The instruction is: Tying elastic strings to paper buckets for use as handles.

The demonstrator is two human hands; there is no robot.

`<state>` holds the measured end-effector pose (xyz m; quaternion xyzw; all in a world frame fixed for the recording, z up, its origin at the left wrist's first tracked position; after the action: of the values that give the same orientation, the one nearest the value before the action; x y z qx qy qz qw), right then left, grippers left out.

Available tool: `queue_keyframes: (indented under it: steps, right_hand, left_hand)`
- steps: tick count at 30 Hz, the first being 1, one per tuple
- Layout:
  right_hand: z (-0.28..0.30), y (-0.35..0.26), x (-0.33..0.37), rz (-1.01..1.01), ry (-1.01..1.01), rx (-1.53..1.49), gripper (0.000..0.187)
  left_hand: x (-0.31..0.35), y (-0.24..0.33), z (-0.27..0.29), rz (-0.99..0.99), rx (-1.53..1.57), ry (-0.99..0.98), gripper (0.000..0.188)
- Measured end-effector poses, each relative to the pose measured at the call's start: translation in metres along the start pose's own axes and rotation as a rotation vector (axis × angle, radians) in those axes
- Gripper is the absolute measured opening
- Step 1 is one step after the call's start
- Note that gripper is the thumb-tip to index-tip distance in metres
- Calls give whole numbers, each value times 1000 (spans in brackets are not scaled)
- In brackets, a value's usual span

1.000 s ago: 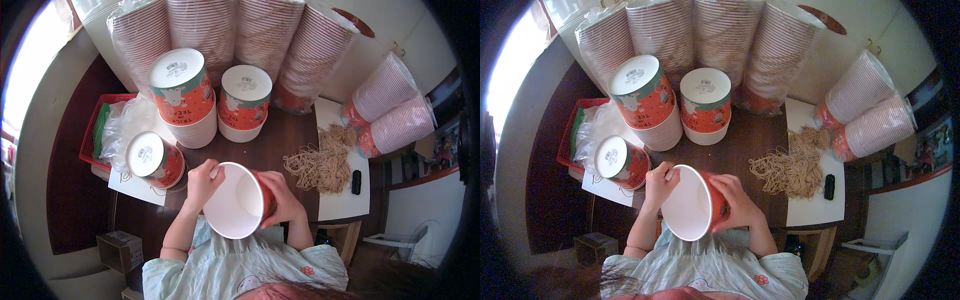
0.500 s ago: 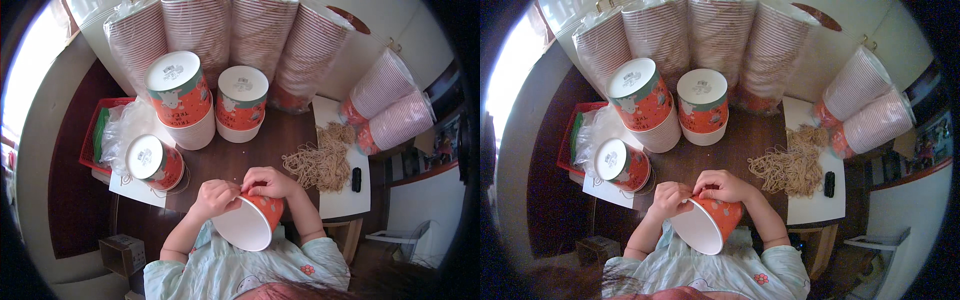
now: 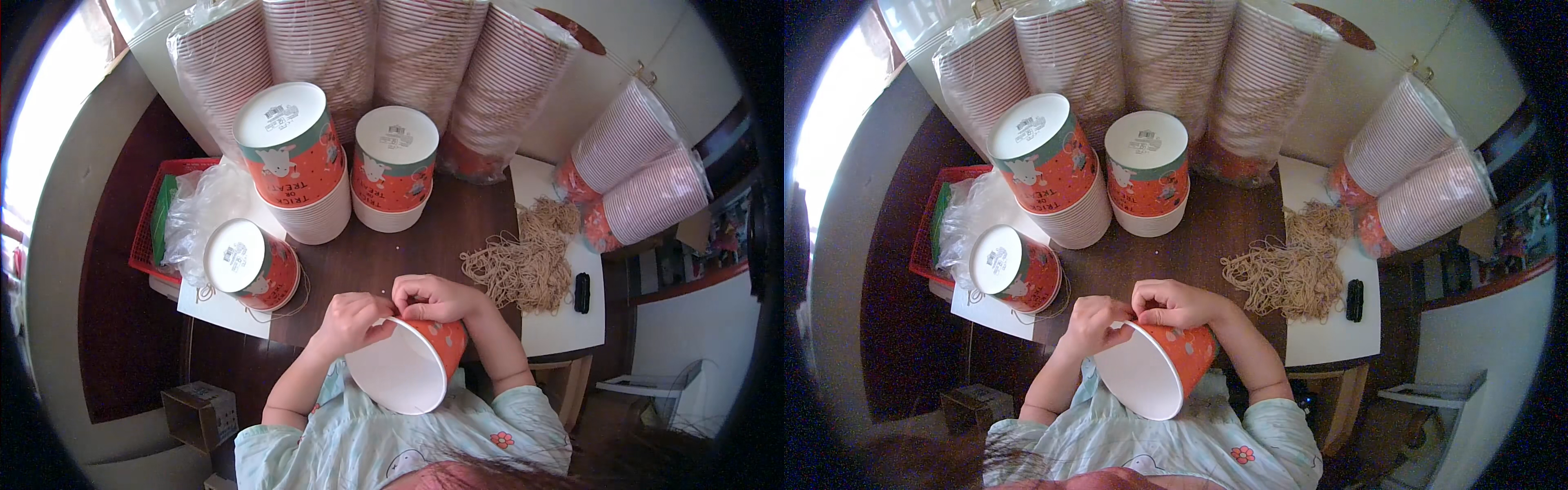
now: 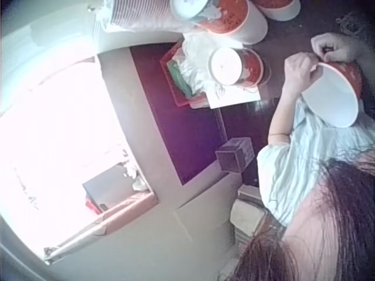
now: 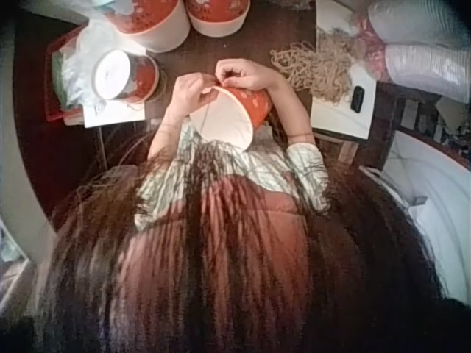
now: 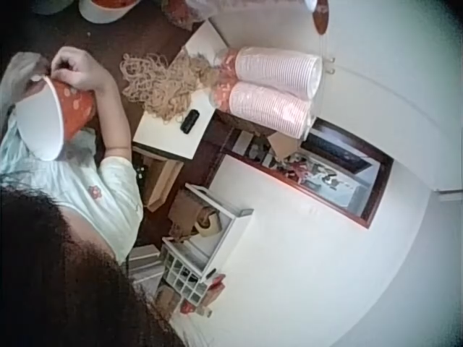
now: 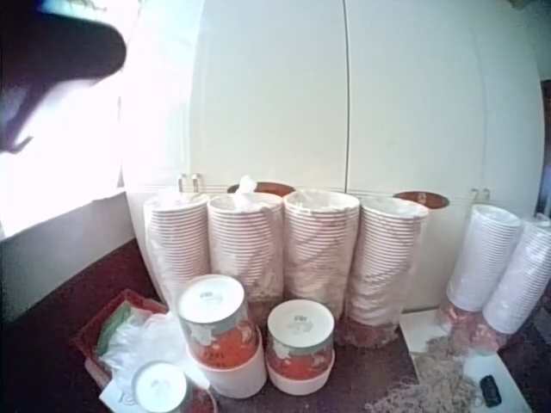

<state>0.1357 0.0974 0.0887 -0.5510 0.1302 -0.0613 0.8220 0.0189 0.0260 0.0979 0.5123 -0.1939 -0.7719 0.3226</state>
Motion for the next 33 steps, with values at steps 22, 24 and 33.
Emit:
queue_keyframes:
  steps: [22, 24, 33]
  right_hand:
    - [34, 99, 82, -575, 867, 426, 13]
    - [28, 103, 87, -593, 865, 122, 16]
    - [8, 72, 69, -427, 917, -44, 29]
  left_hand:
    - [23, -42, 44, 621, -147, 402, 14]
    - [26, -42, 44, 607, -141, 439, 15]
    - [27, -13, 20, 358, -159, 479, 21]
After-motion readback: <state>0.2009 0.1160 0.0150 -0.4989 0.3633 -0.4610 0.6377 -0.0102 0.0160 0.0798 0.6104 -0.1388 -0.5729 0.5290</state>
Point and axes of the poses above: each hand's wrist, its own x-axis away from the middle knuckle, its own z-axis out of the back of the hand, y = z × x, the point moved 5 cm from there along -x, towards the middle knuckle, and after that the axes turned 13 degrees about x, right-handed, at the moved point
